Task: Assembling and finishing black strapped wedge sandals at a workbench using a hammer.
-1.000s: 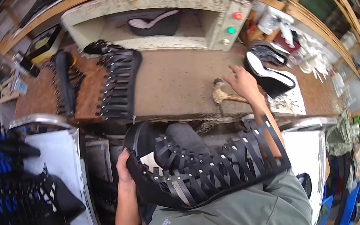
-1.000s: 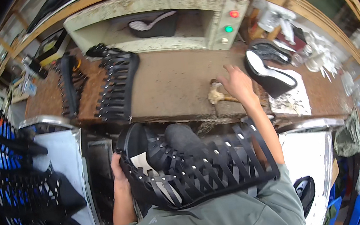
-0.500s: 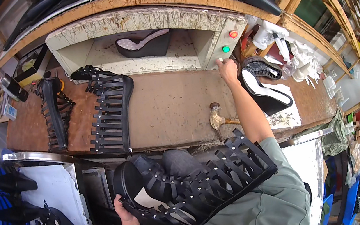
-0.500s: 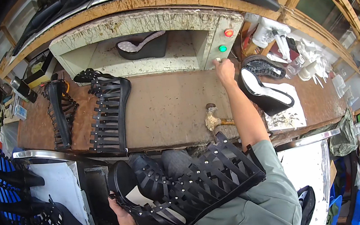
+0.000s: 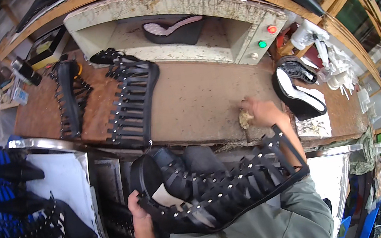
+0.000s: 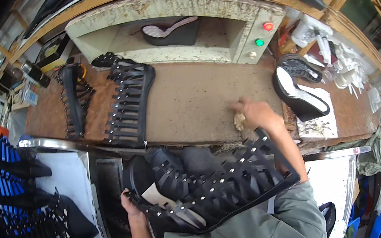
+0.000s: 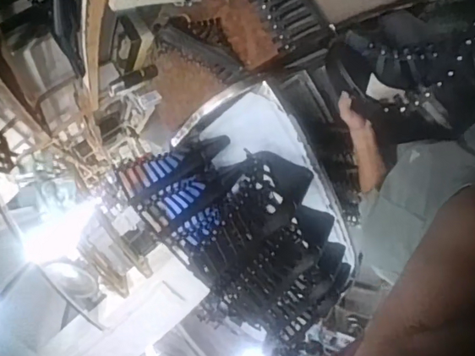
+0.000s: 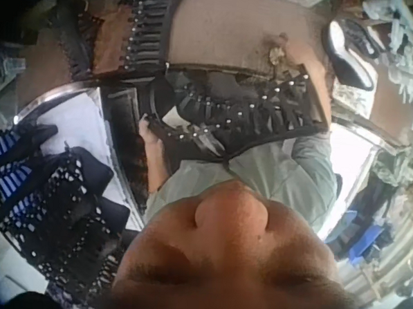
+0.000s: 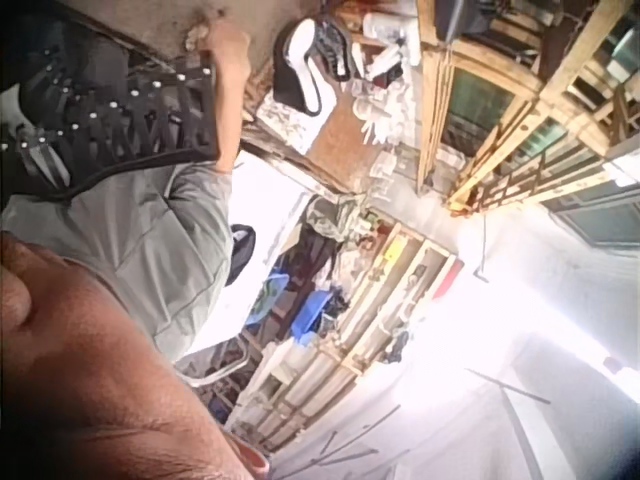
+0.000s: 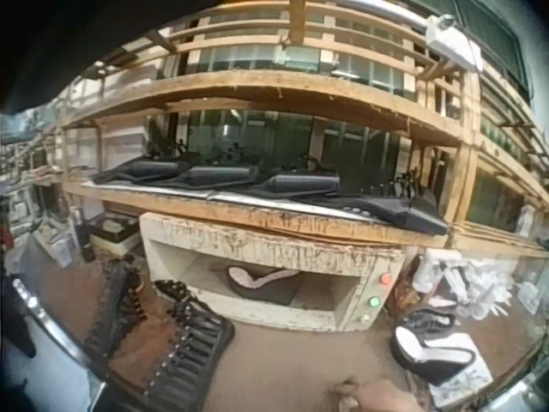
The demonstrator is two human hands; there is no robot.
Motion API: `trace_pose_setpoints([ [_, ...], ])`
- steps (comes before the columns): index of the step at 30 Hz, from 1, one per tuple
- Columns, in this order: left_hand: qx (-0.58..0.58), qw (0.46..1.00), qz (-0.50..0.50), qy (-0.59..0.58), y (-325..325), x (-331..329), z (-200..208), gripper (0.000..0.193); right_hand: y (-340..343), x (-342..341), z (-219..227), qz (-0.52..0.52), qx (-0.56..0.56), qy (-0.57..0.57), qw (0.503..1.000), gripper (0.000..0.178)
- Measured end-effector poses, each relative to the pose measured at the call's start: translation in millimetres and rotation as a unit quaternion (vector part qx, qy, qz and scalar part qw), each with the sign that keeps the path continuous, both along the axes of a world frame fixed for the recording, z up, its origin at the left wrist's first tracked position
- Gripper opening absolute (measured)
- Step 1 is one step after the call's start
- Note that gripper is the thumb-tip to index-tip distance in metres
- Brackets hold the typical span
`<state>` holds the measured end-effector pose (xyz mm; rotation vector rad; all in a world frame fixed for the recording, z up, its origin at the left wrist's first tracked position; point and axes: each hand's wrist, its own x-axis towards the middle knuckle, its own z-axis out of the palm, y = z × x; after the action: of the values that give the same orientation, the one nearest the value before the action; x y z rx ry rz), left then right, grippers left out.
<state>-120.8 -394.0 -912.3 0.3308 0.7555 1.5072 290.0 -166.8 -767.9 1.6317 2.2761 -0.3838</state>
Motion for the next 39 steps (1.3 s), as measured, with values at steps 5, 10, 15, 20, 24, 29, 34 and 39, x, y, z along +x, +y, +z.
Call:
trace_pose_setpoints([
  [5, -0.016, 1.0, 0.022, -0.009, 11, 45, 64, 0.038, -26, 10, -86, 0.092, 0.085, 0.006, 0.992, 0.067],
  [10, 0.148, 0.986, -0.06, -0.057, -15, 54, 86, 0.046, -25, 16, -56, 0.117, 0.083, 0.06, 0.988, 0.063],
  [15, 0.056, 0.995, -0.084, 0.019, -31, 70, 131, 0.092, -28, 24, -70, -0.104, 0.021, 0.579, 0.808, 0.042],
  [20, 0.041, 0.993, -0.064, 0.089, -50, 73, 147, 0.099, -91, -101, 9, -0.059, -0.207, 0.883, 0.418, 0.038],
  [24, 0.056, 0.989, -0.084, 0.111, -50, 71, 148, 0.1, -137, -161, 55, -0.046, -0.255, 0.848, 0.463, 0.032],
  [29, 0.106, 0.98, -0.125, 0.11, -45, 68, 143, 0.088, -155, -161, 62, 0.039, -0.255, 0.816, 0.517, 0.024],
  [34, 0.069, 0.989, -0.108, 0.072, -45, 75, 143, 0.078, -165, -163, 67, 0.074, -0.301, 0.741, 0.596, 0.023],
  [39, 0.081, 0.989, -0.101, 0.066, -42, 78, 138, 0.076, -172, -153, 44, 0.065, -0.295, 0.783, 0.543, 0.023],
])
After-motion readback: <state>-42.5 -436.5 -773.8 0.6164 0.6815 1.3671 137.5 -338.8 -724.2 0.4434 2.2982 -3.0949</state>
